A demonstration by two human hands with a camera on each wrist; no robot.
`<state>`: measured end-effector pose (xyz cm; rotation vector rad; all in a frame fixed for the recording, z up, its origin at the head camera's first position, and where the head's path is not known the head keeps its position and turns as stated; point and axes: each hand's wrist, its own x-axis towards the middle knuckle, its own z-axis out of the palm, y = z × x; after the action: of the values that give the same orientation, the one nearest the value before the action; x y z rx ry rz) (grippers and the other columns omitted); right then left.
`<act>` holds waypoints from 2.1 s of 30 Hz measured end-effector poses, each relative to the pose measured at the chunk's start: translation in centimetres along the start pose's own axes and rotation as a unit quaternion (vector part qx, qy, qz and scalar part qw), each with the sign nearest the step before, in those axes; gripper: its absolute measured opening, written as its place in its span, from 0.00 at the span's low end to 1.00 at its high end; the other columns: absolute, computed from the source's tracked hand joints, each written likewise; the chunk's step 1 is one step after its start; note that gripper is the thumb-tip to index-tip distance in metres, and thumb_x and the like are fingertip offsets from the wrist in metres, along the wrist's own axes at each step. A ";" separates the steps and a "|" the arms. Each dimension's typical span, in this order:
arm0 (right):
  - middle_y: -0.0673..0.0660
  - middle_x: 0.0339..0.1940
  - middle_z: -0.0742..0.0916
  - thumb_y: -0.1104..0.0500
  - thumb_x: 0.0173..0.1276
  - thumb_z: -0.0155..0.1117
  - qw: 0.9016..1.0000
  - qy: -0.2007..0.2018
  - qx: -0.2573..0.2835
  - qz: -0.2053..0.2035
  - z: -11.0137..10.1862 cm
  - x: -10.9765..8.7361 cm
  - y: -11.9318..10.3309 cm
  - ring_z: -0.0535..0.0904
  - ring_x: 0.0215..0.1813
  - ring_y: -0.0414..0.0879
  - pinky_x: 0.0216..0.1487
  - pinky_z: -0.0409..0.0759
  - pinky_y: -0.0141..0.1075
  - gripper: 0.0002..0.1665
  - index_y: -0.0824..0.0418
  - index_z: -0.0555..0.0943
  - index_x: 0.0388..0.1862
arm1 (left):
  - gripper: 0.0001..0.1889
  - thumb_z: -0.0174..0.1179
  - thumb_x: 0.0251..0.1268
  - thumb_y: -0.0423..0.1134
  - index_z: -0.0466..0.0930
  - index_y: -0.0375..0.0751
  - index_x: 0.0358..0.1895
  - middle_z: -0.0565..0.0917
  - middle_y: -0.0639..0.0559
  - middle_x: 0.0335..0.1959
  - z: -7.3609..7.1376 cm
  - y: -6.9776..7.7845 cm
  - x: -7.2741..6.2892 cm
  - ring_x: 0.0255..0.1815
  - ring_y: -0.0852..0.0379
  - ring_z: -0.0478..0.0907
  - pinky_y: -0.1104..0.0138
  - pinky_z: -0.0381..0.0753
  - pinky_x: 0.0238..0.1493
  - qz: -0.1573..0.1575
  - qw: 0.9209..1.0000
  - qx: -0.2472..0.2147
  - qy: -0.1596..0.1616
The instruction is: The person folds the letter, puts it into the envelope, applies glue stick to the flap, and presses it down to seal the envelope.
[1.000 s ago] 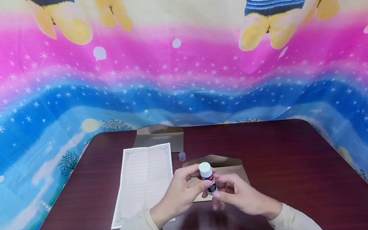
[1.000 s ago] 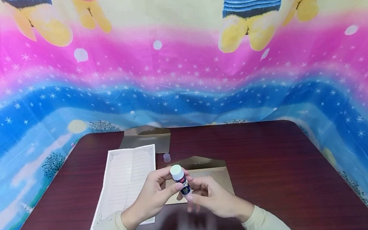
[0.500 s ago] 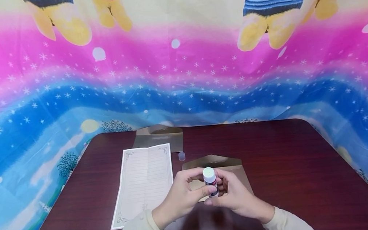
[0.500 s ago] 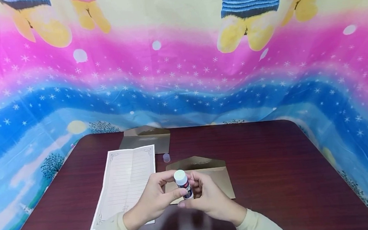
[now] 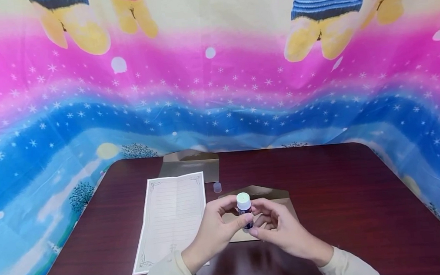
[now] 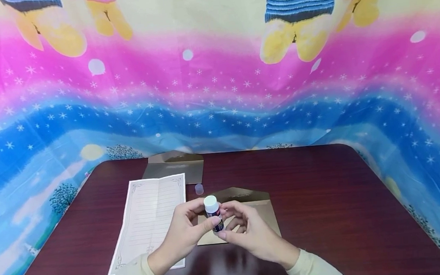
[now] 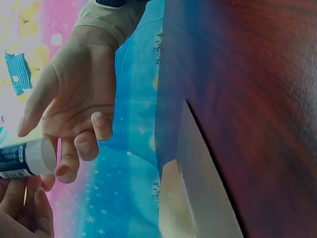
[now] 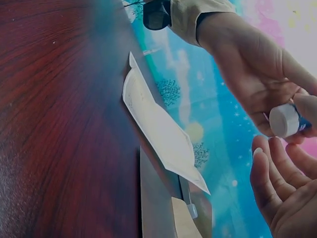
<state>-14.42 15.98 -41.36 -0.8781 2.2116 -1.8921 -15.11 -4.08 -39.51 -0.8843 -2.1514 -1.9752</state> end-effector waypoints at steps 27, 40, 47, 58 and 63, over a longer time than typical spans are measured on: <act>0.41 0.42 0.89 0.68 0.77 0.55 0.996 0.087 0.011 0.011 -3.0 -0.4 1.0 0.87 0.37 0.37 0.35 0.86 0.34 0.20 0.81 0.72 0.61 | 0.15 0.65 0.66 0.34 0.84 0.37 0.55 0.88 0.41 0.50 -4.2 -3.4 3.5 0.47 0.50 0.85 0.66 0.83 0.50 -0.136 0.985 0.107 0.013; 0.41 0.41 0.90 0.67 0.77 0.55 0.995 0.090 0.022 0.023 -3.7 -0.7 1.1 0.85 0.35 0.35 0.34 0.85 0.32 0.20 0.82 0.71 0.61 | 0.20 0.62 0.68 0.33 0.80 0.45 0.63 0.83 0.43 0.59 -5.2 -7.3 7.1 0.60 0.46 0.82 0.51 0.82 0.58 -0.173 0.856 0.482 -0.072; 0.42 0.41 0.89 0.67 0.77 0.55 0.996 0.084 0.024 0.028 -3.7 -0.7 1.1 0.85 0.34 0.35 0.35 0.85 0.32 0.20 0.81 0.71 0.61 | 0.22 0.62 0.60 0.24 0.83 0.41 0.58 0.85 0.40 0.51 -4.6 -8.7 8.1 0.50 0.41 0.81 0.50 0.84 0.50 -0.122 0.820 0.546 -0.121; 0.42 0.40 0.89 0.67 0.77 0.55 0.996 0.081 0.029 0.036 -3.7 -0.8 1.0 0.85 0.34 0.35 0.35 0.86 0.32 0.21 0.81 0.71 0.61 | 0.08 0.60 0.63 0.23 0.86 0.35 0.39 0.87 0.44 0.34 -4.9 -10.2 8.5 0.42 0.47 0.84 0.55 0.84 0.49 -0.121 0.858 0.488 -0.106; 0.42 0.40 0.89 0.67 0.78 0.54 0.995 0.086 0.032 0.027 -3.8 -0.9 1.0 0.85 0.34 0.35 0.35 0.86 0.32 0.21 0.81 0.70 0.62 | 0.10 0.59 0.69 0.27 0.85 0.36 0.49 0.88 0.43 0.40 -5.0 -9.5 8.5 0.47 0.45 0.86 0.53 0.84 0.53 -0.075 0.873 0.480 -0.051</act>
<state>-15.68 19.76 -41.65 -0.6621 2.2270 -2.0718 -28.17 -5.79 -43.41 -0.6262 -2.8146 -0.6369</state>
